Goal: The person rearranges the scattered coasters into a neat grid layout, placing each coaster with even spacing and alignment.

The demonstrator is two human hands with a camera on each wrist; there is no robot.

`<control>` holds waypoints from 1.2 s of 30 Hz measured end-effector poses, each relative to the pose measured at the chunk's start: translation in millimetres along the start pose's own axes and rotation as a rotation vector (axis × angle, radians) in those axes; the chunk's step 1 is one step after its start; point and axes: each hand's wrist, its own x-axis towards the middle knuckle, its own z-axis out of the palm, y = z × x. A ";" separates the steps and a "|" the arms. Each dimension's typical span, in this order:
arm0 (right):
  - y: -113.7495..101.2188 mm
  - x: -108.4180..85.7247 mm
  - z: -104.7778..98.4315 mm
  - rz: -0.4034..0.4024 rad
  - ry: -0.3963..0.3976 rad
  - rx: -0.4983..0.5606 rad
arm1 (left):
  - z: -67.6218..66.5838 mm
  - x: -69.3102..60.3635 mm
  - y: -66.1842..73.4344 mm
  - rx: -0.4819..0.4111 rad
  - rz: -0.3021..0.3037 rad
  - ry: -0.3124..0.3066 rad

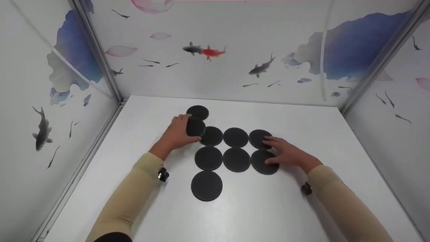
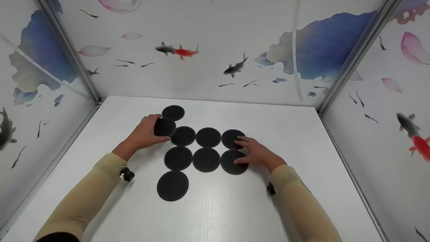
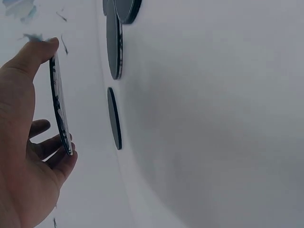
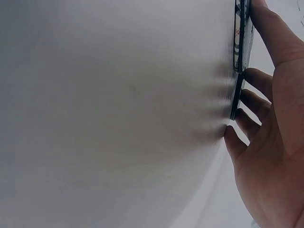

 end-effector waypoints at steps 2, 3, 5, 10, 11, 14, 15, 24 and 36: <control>0.6 1.0 -1.2 -0.005 0.006 0.004 | 1.0 -3.0 9.9 -0.003 0.029 -0.010; 1.0 1.4 -2.0 -0.006 0.009 0.006 | 1.7 -4.3 14.3 -0.002 0.040 -0.013; 2.0 1.8 -2.7 -0.007 0.012 0.004 | 3.4 -6.3 21.8 -0.001 0.057 -0.016; 5.1 0.1 -0.5 -0.003 0.009 -0.007 | 9.8 -10.7 33.1 -0.004 0.088 -0.037; 5.5 -0.2 0.2 0.000 0.008 -0.005 | 11.1 -11.6 34.6 -0.005 0.093 -0.043; 5.8 -1.0 2.0 -0.005 0.011 0.012 | 14.3 -14.0 38.3 -0.015 0.114 -0.055; 5.7 -1.0 2.4 -0.004 0.011 0.017 | 15.2 -14.8 39.5 -0.017 0.121 -0.060; 3.8 -1.4 1.1 -0.003 0.008 0.012 | 20.8 -20.5 51.1 -0.012 0.174 -0.112; 1.9 -1.6 2.7 -0.008 0.007 0.029 | 29.9 -26.2 65.4 0.036 0.213 -0.159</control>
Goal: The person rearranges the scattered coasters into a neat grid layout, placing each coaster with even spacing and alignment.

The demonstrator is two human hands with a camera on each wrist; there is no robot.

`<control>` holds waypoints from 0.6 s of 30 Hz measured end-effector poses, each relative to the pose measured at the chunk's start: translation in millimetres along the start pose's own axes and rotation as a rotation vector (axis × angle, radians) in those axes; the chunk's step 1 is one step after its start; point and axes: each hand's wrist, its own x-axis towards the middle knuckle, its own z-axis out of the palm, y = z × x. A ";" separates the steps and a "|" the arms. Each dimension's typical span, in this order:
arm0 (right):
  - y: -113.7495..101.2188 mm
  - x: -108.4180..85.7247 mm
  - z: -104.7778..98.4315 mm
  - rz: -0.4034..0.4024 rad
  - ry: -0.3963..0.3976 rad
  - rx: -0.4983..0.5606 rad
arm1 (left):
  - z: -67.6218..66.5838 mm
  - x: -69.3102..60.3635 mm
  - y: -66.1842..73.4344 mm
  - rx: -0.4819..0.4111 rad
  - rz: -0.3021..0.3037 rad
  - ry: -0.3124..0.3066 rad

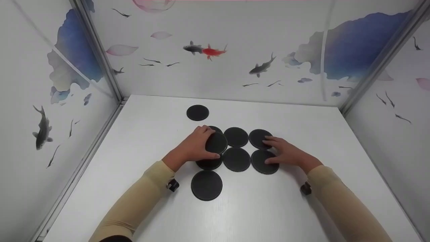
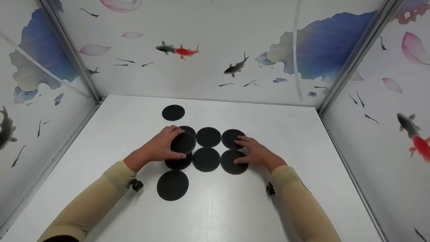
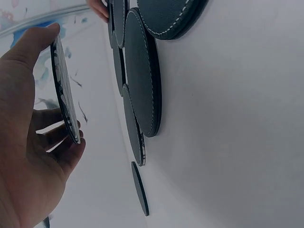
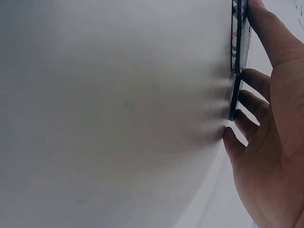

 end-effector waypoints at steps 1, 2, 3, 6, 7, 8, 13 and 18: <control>0.1 -0.1 0.3 0.001 0.000 -0.001 | 0.8 -0.1 0.3 0.000 0.002 -0.003; 0.2 -0.3 0.5 0.002 0.000 -0.003 | 1.4 -0.4 0.8 -0.002 0.004 -0.004; 0.2 -0.4 0.6 0.004 0.000 -0.006 | 1.9 -0.7 1.3 -0.007 0.007 -0.006; -0.3 -0.4 -0.1 0.006 -0.001 -0.008 | 2.7 -1.5 3.1 -0.015 0.026 -0.010; -0.6 -0.2 -0.4 0.005 -0.001 -0.010 | 3.0 -1.6 3.7 -0.013 0.034 -0.012; -1.0 0.0 -0.7 0.005 -0.001 -0.011 | 3.1 -1.6 4.6 -0.013 0.044 -0.014; -1.0 1.5 -1.4 -0.003 -0.001 -0.021 | 5.3 -1.7 10.1 0.000 0.084 -0.022; -0.9 1.4 -0.9 -0.006 -0.005 -0.033 | 10.3 -4.5 16.9 0.015 0.098 -0.042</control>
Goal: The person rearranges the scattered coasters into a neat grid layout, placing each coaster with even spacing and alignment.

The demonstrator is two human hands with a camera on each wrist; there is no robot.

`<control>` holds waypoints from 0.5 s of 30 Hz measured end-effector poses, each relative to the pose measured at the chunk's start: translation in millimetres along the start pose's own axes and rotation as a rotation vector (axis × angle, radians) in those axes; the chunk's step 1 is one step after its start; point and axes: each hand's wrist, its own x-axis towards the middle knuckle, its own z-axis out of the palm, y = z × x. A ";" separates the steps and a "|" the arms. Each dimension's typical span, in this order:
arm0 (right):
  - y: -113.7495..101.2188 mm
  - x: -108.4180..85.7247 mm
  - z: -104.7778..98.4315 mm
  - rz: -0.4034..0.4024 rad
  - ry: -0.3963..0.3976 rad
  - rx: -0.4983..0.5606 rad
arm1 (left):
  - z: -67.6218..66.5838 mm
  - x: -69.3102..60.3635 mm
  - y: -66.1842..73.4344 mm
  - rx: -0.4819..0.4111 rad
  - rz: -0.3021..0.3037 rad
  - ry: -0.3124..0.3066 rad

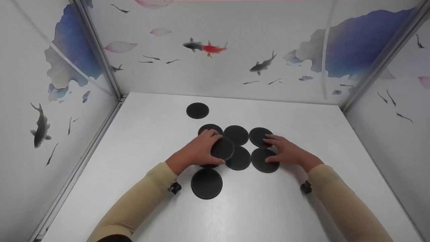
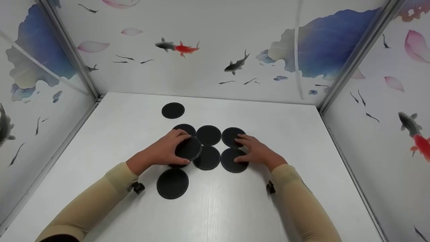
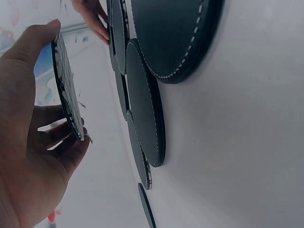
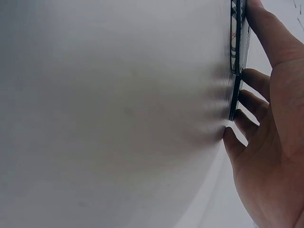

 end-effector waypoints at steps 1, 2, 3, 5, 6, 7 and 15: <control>-0.6 -0.2 0.1 0.003 -0.001 0.002 | 1.0 -1.1 1.8 0.003 0.006 -0.003; -1.5 -0.6 0.0 0.005 -0.002 0.006 | 1.8 -2.1 3.9 0.007 0.012 -0.009; -2.6 -1.0 -0.2 0.006 -0.002 0.009 | 2.5 -3.2 6.7 0.009 0.016 -0.014; -4.0 -1.5 -0.6 0.010 -0.002 0.021 | 3.6 -5.8 13.0 0.019 0.028 -0.025; -3.9 -1.6 -0.6 0.011 -0.003 0.024 | 4.7 -6.7 16.1 0.026 0.036 -0.032; -3.4 -1.5 -0.5 0.010 -0.003 0.026 | 6.1 -7.7 19.1 0.033 0.045 -0.038; 3.4 0.3 2.8 0.005 0.003 0.022 | 18.8 -16.4 38.1 0.073 0.142 -0.095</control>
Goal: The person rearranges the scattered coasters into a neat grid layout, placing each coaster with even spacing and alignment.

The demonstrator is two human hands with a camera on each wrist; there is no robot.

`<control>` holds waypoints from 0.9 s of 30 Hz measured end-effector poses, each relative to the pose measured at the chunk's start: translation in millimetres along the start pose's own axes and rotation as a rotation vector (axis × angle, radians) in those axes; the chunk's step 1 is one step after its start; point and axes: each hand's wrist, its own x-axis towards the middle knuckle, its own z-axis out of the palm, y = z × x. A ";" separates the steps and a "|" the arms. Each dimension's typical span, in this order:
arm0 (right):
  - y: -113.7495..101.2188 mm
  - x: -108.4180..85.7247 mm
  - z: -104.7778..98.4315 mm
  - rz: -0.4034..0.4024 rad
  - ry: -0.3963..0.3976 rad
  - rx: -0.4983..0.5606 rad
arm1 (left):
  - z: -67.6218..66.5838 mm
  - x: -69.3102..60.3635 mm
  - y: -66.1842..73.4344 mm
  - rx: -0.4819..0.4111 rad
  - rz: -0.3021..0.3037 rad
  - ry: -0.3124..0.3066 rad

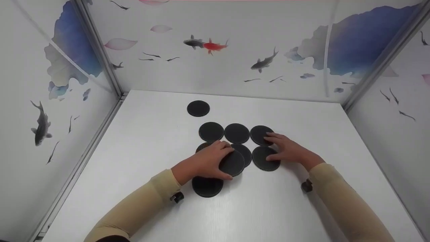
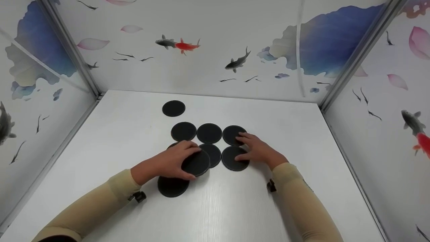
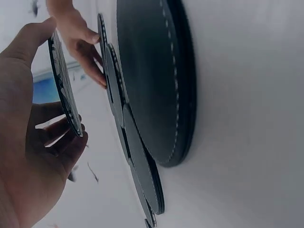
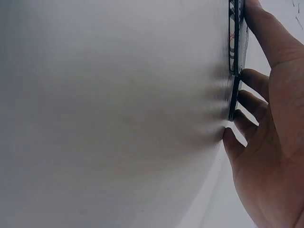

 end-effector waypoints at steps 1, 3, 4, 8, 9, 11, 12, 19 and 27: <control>0.0 0.0 0.0 -0.002 0.000 0.003 | 1.8 -0.4 1.8 0.005 0.007 -0.005; -0.1 -0.4 0.1 -0.002 -0.001 0.007 | 6.2 -0.3 4.8 0.016 0.017 -0.018; -0.2 -0.7 0.1 -0.002 -0.002 0.010 | 8.2 -0.2 6.5 0.024 0.022 -0.024; -0.5 -1.6 -0.2 0.000 0.000 0.016 | 15.7 0.6 13.3 0.037 0.035 -0.038; -0.7 -1.6 -0.3 0.000 0.001 0.018 | 17.3 0.8 15.2 0.040 0.040 -0.040; -1.0 -1.3 -0.4 0.001 0.006 0.010 | 19.9 1.1 19.2 0.049 0.051 -0.046; -1.0 -1.1 -0.4 -0.001 0.008 0.007 | 21.1 1.3 21.1 0.055 0.058 -0.050; -1.5 -0.1 0.7 0.002 0.003 -0.008 | 27.6 1.7 32.6 0.101 0.078 -0.093; -3.7 -0.6 -1.7 -0.002 -0.012 -0.006 | 32.1 1.9 40.0 0.129 0.094 -0.124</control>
